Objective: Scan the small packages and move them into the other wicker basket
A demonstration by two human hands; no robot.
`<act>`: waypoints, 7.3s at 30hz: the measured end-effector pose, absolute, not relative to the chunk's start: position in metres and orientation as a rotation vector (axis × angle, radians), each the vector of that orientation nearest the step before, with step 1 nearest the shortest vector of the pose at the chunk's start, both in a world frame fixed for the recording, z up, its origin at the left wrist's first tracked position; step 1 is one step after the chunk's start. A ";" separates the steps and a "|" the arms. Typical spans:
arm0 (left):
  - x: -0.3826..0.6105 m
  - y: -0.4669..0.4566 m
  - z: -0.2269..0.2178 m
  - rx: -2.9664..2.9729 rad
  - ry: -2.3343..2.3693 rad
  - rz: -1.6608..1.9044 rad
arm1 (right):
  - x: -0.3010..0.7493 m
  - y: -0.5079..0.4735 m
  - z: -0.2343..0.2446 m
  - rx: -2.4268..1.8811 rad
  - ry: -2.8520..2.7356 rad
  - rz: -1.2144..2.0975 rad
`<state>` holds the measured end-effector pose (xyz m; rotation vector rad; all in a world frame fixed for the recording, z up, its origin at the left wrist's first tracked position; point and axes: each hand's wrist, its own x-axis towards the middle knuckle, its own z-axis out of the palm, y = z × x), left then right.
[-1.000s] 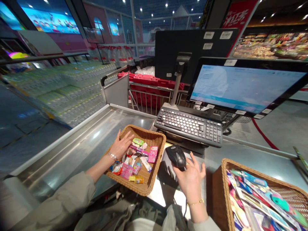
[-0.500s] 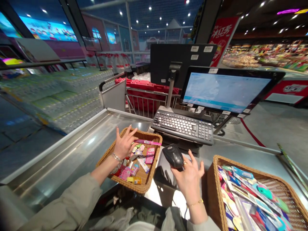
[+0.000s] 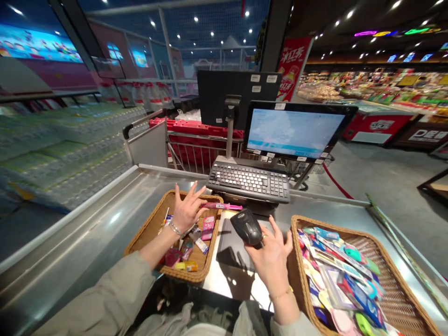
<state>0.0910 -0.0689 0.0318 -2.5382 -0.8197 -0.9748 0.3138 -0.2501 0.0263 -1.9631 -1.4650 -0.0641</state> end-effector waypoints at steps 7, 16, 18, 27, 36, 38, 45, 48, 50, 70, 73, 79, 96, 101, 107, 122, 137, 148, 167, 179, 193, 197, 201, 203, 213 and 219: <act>0.117 -0.069 0.031 -2.600 -0.749 -0.987 | 0.319 -0.260 0.031 -2.008 -1.444 -0.074; 0.137 -0.070 0.029 -2.651 -0.654 -0.992 | 0.327 -0.269 0.027 -2.044 -1.424 -0.112; 0.141 -0.070 0.028 -2.655 -0.639 -0.996 | 0.327 -0.271 0.027 -2.052 -1.414 -0.104; 0.149 -0.071 0.028 -2.684 -0.599 -1.026 | 0.330 -0.277 0.026 -2.059 -1.414 -0.098; 0.153 -0.071 0.028 -2.682 -0.592 -1.028 | 0.329 -0.280 0.028 -2.047 -1.398 -0.121; 0.153 -0.072 0.028 -2.683 -0.593 -1.027 | 0.329 -0.281 0.028 -2.048 -1.403 -0.123; 0.154 -0.072 0.027 -2.688 -0.595 -1.017 | 0.329 -0.283 0.028 -2.063 -1.396 -0.110; 0.155 -0.073 0.027 -2.683 -0.586 -1.033 | 0.331 -0.284 0.025 -2.066 -1.388 -0.123; 0.157 -0.074 0.029 -2.683 -0.579 -1.040 | 0.333 -0.285 0.022 -2.067 -1.382 -0.139; 0.189 -0.081 0.037 -2.707 -0.443 -1.110 | 0.358 -0.307 0.021 -2.111 -1.185 -0.287; 0.196 -0.084 0.040 -2.710 -0.407 -1.132 | 0.362 -0.313 0.020 -2.116 -1.149 -0.315; 0.208 -0.089 0.044 -2.713 -0.342 -1.159 | 0.366 -0.322 0.021 -2.126 -1.089 -0.398; 0.254 -0.115 0.051 -2.752 -0.136 -1.225 | 0.387 -0.363 0.024 -2.166 -0.880 -0.504; 0.270 -0.126 0.054 -2.767 -0.073 -1.236 | 0.396 -0.378 0.022 -2.193 -0.791 -0.492; 0.290 -0.139 0.053 -2.804 0.020 -1.234 | 0.405 -0.396 0.021 -2.222 -0.661 -0.520; 0.337 -0.168 0.041 -2.894 0.189 -1.217 | 0.427 -0.441 0.011 -2.242 -0.433 -0.629; 0.404 -0.210 0.024 -2.933 0.340 -1.218 | 0.428 -0.475 0.008 -2.302 -0.290 -0.646; 0.387 -0.198 0.021 -3.035 0.099 -0.981 | 0.429 -0.460 0.005 -2.292 -0.350 -0.583; 0.232 -0.143 0.028 -2.937 -0.498 -0.962 | 0.394 -0.349 0.015 -2.083 -0.845 -0.366; 0.130 -0.133 0.006 -2.905 -0.926 -0.768 | 0.355 -0.285 0.003 -1.978 -1.198 -0.226; 0.046 -0.118 -0.025 -2.792 -1.315 -0.499 | 0.315 -0.242 0.000 -1.910 -1.381 0.019; 0.034 -0.109 -0.035 -2.797 -1.354 -0.418 | 0.311 -0.237 -0.007 -1.935 -1.401 0.052; 0.027 -0.094 -0.042 -2.809 -1.319 -0.321 | 0.309 -0.234 -0.013 -1.957 -1.421 0.101; 0.025 -0.084 -0.044 -2.842 -1.262 -0.251 | 0.309 -0.233 -0.015 -1.964 -1.429 0.118; 0.032 -0.025 -0.077 -3.032 -0.908 0.160 | 0.308 -0.225 -0.017 -1.985 -1.434 0.100; 0.047 -0.001 -0.110 -3.078 -0.737 0.130 | 0.308 -0.223 -0.024 -2.036 -1.417 0.131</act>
